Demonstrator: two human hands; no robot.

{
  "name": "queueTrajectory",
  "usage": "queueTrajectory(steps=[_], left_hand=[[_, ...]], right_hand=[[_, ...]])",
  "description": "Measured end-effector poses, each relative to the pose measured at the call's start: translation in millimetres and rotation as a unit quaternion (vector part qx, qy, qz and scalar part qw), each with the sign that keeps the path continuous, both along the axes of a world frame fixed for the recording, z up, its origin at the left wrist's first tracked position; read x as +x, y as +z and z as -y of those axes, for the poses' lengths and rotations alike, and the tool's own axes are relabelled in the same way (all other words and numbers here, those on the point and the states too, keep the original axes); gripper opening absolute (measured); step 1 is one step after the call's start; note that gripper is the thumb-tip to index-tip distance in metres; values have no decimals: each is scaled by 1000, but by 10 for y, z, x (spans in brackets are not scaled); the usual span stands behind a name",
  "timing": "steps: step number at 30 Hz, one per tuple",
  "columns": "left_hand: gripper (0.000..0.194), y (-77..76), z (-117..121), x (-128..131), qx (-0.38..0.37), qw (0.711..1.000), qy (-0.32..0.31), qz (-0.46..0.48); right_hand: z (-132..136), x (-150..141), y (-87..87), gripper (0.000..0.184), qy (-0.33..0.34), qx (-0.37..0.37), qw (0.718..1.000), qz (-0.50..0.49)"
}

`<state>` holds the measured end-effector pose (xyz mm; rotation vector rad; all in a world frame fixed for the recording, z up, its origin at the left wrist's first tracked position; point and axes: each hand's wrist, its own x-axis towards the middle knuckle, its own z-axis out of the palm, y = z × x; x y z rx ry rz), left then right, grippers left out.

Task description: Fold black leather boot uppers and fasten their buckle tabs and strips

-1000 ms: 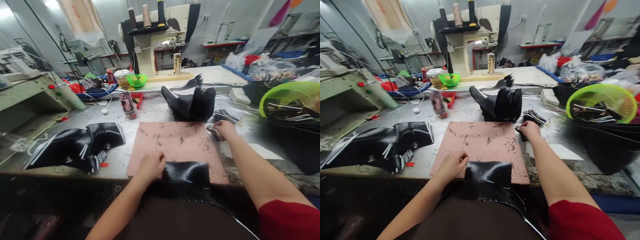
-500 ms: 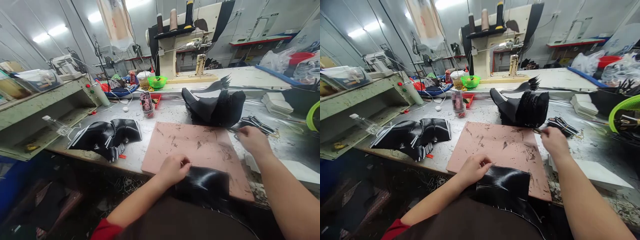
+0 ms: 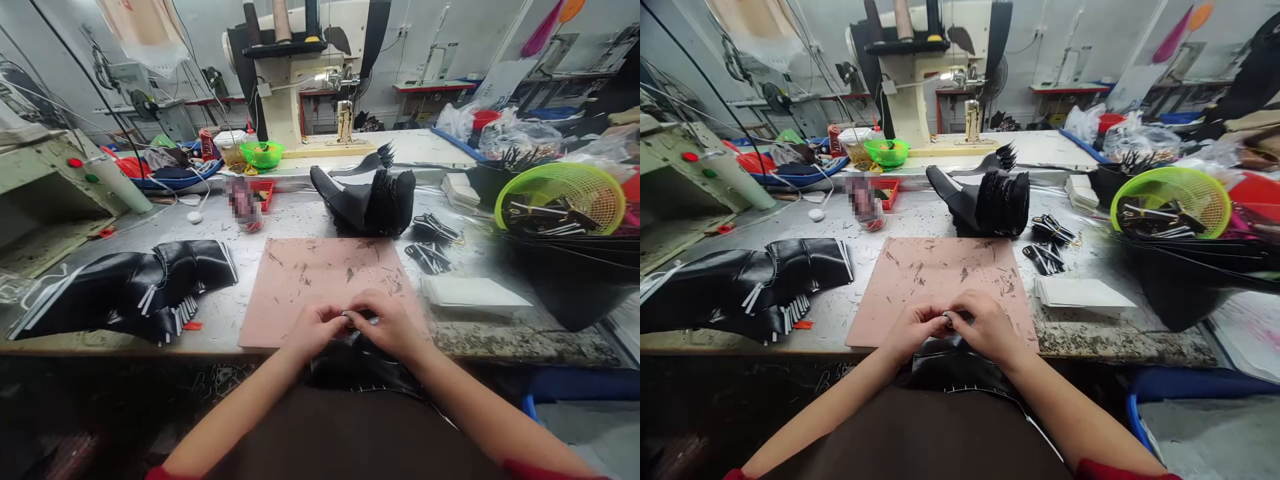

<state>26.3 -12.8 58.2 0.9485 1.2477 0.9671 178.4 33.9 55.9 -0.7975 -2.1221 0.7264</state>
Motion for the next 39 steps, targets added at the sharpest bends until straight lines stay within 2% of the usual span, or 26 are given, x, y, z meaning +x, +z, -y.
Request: queueTrajectory(steps=[3, 7, 9, 11, 13, 15, 18, 20, 22, 24, 29, 31, 33, 35, 37, 39], left_hand=[[14, -29, 26, 25, 69, 991, -1, -111], [19, -68, 31, 49, 128, 967, -8, -220], [21, -73, 18, 49, 142, 954, -15, -262], [21, -70, 0, 49, 145, 948, -26, -282], [18, -65, -22, 57, 127, 960, -31, -249], [12, -55, -47, 70, 82, 981, -18, -175], [10, -32, -83, 96, -1, 998, 4, -63], [18, -21, -101, 111, -43, 999, 10, -9], [23, -26, -110, 125, -69, 997, 9, 12], [21, -55, -111, 136, -68, 998, -3, -11], [13, -135, -88, 161, 13, 990, -49, -129], [13, -121, -82, 176, 35, 985, -56, -157], [12, -85, -87, 194, 40, 985, -54, -160], [9, -53, -104, 211, 19, 990, -44, -129], [6, -43, -125, 216, -20, 996, -33, -84], [7, -57, -142, 201, -63, 996, -22, -53]], right_hand=[[-24, -15, 6, 8, -8, 74, 996, 41], [10, -42, 25, 12, 2, 147, 981, 125], [51, -61, 35, 17, -14, 193, 968, 159], [87, -75, 35, 20, -40, 239, 952, 187], [99, -73, 20, 21, -50, 257, 948, 182], [79, -50, -9, 19, -47, 216, 967, 128], [13, 10, -66, 13, -50, 58, 997, 13], [-22, 55, -102, 11, -53, -47, 997, -39], [-32, 97, -129, 11, -48, -87, 994, -47], [-17, 133, -142, 11, -42, -55, 997, -16], [43, 171, -122, 11, -44, 82, 993, 69], [54, 158, -104, 12, -54, 105, 990, 71], [56, 131, -92, 13, -66, 93, 992, 52], [44, 112, -97, 12, -75, 29, 997, 13], [16, 141, -122, 10, -82, -89, 991, -62], [-27, 260, -163, 11, -94, -237, 950, -180]])
